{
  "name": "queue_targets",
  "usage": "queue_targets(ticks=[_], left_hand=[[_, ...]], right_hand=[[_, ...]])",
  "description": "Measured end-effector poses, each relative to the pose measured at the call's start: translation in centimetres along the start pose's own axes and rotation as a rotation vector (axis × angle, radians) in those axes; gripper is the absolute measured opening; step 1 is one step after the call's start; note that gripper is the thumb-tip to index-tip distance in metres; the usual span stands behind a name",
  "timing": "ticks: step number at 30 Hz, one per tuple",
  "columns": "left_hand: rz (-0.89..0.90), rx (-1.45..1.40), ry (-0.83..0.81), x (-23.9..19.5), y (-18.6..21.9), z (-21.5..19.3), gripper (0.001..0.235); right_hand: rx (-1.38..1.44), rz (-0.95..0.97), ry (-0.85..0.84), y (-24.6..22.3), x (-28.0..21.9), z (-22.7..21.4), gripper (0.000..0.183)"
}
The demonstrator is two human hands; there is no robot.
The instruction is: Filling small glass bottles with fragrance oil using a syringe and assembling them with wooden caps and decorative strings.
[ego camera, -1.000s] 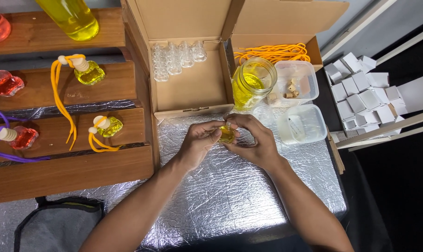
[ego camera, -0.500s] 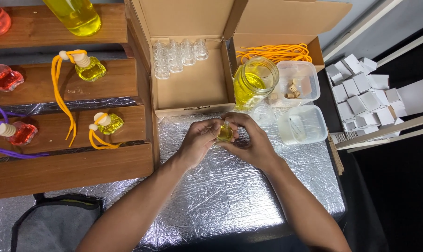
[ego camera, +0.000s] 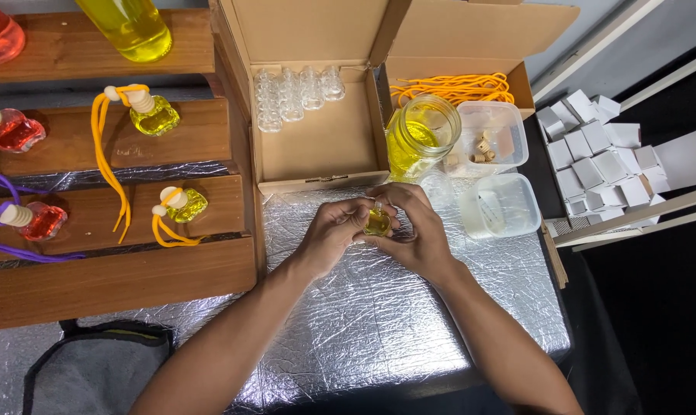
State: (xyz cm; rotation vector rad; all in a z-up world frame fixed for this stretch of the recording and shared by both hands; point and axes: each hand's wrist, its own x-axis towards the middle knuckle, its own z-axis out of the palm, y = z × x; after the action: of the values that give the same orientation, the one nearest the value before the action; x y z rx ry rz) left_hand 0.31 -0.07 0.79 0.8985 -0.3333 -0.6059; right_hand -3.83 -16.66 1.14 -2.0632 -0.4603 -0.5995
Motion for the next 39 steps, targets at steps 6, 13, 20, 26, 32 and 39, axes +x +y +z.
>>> queue_targets(ticks=[6,13,20,26,32,39], left_hand=[[0.004,-0.008,0.004,-0.3,0.1,0.2,0.033],[-0.011,0.056,0.007,0.5,-0.7,-0.5,0.040],[-0.016,0.054,0.061,1.3,-2.3,-1.8,0.053],[0.106,0.217,0.034,1.3,-3.5,-2.1,0.029],[0.117,0.433,0.024,0.7,-2.7,-0.5,0.019],[-0.149,1.212,-0.039,-1.5,5.3,4.3,0.023]], right_hand=[[0.041,0.006,0.020,-0.4,0.2,0.0,0.056],[0.088,0.027,0.054,0.3,-0.1,0.4,0.059],[0.020,0.005,0.098,1.6,-0.7,-0.5,0.058],[0.000,0.007,0.118,0.8,-0.4,-1.7,0.059],[-0.023,0.036,0.126,1.1,-0.6,-2.7,0.058],[-0.047,0.074,0.092,0.7,-0.5,-3.3,0.058]])
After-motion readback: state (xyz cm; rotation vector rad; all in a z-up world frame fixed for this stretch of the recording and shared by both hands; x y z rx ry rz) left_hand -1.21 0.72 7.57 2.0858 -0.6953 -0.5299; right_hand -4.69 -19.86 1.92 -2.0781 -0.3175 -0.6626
